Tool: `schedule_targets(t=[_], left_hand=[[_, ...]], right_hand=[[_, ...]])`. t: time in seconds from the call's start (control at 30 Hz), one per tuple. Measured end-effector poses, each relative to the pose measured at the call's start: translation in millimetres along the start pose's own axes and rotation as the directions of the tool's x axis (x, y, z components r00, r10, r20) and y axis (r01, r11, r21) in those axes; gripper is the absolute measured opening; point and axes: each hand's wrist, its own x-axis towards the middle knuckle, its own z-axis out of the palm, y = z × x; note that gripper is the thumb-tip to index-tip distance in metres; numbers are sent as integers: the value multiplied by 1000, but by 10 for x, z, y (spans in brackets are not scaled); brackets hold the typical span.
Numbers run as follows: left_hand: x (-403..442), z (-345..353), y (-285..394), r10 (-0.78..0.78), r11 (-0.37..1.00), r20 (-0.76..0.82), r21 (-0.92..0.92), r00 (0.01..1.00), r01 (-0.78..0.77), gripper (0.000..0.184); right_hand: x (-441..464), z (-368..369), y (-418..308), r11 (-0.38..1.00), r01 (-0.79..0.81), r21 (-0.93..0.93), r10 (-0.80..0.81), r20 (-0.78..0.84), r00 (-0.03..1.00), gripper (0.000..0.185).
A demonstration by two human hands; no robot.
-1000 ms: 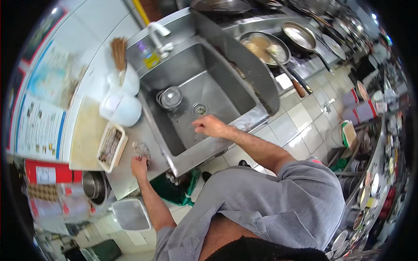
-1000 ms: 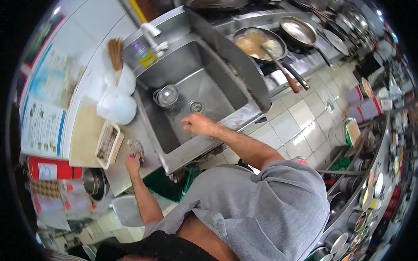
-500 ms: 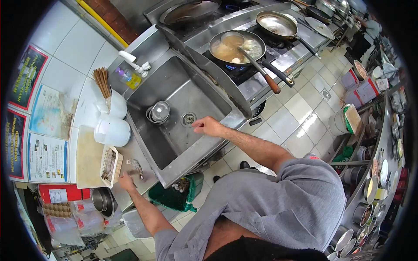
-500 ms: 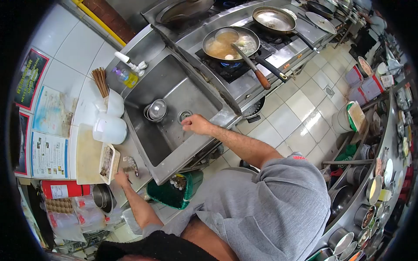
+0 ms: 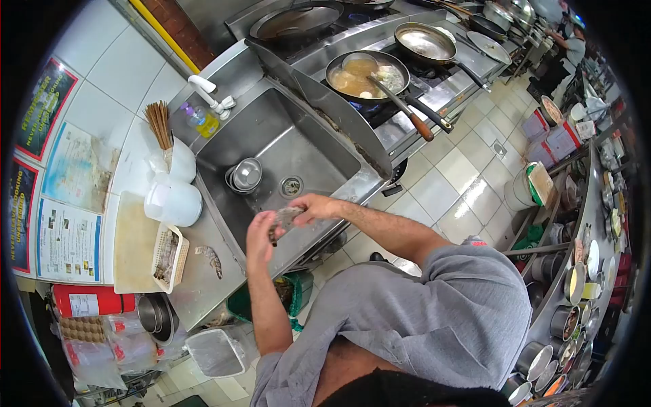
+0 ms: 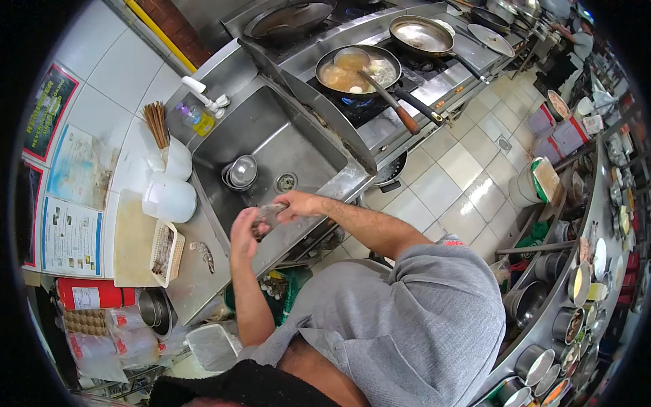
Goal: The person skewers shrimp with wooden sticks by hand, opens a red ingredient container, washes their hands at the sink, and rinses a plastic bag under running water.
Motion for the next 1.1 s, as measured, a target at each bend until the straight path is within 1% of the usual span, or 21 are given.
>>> schedule_targets(t=[0.03, 0.07, 0.1, 0.13, 0.17, 0.2, 0.23, 0.27, 0.3, 0.37, 0.43, 0.5, 0.6, 0.67, 0.7, 0.8, 0.87, 0.93, 1.0, 1.03, 1.1], left_hand=[[42, 24, -154, 12, 998, 54, 65, 998, -16, 24], [67, 19, -313, 9, 998, 54, 58, 999, -12, 24], [76, -5, -481, 112, 973, 82, 195, 990, -126, 23], [44, 14, -567, 211, 915, 126, 324, 969, -241, 23], [11, 33, -641, 216, 916, 129, 316, 968, -246, 23], [-41, 72, -689, 248, 832, 111, 484, 962, -270, 21], [-89, 127, -702, 286, 718, 99, 636, 953, -282, 18], [-134, 165, -697, 303, 596, 89, 759, 949, -261, 17], [-151, 192, -737, 312, 599, 93, 753, 945, -272, 17], [-169, 207, -850, 542, 228, 228, 887, 809, -402, 19], [-173, 210, -875, 534, 278, 215, 869, 818, -410, 23], [-186, 205, -894, 555, 300, 211, 852, 805, -430, 21], [-165, 136, -932, 545, 361, 202, 820, 814, -445, 19], [-159, 138, -958, 566, 342, 208, 821, 798, -456, 18], [-161, 144, -955, 584, 318, 219, 824, 781, -469, 16], [-157, 164, -973, 621, 313, 222, 809, 752, -497, 15], [-168, 168, -960, 608, 276, 239, 831, 757, -483, 15], [-218, 182, -887, 571, 335, 206, 825, 794, -455, 15], [-198, 140, -922, 602, 388, 184, 783, 777, -486, 12], [-164, 120, -941, 608, 376, 196, 782, 769, -497, 11], [-181, 109, -969, 607, 375, 194, 785, 771, -493, 11]], right_hand=[[-85, -51, 10, 993, -115, -16, 114, -21, 993, 54], [-170, -85, 25, 973, -229, -30, 227, -43, 973, 51], [-263, -89, 21, 971, -236, -31, 235, -44, 971, 51], [-356, -90, -1, 955, -135, -262, 108, -116, 987, 45], [-422, -92, -38, 871, -43, -489, -37, -153, 988, 39], [-476, -62, -28, 825, -26, -564, -101, -193, 976, 34], [-511, -66, 15, 817, -27, -575, -103, -193, 976, 34], [-539, -79, 53, 715, 53, -697, -200, -132, 971, 32], [-573, -77, 62, 590, 130, -797, -285, -55, 957, 31], [-651, -71, 92, 553, 92, -828, -242, -54, 969, 31], [-703, -70, 126, 483, 91, -871, -243, -33, 970, 26], [-713, -15, 105, 491, 88, -867, -241, -38, 970, 26], [-662, 117, 50, 447, 52, -893, -305, -98, 947, 25], [-595, 142, 148, 420, 135, -897, -314, -4, 949, 24], [-585, 139, 183, 423, 139, -896, -307, 2, 952, 24], [-558, 99, 288, 347, 265, -900, -490, 67, 869, 21], [-533, 81, 269, 274, 290, -917, -492, 125, 861, 20], [-493, 147, 157, 396, 232, -888, -432, 43, 901, 20], [-420, 182, 192, 327, 297, -897, -497, 104, 862, 19], [-402, 212, 210, 363, 312, -878, -469, 117, 875, 19], [-378, 229, 220, 335, 324, -885, -491, 130, 861, 15]])
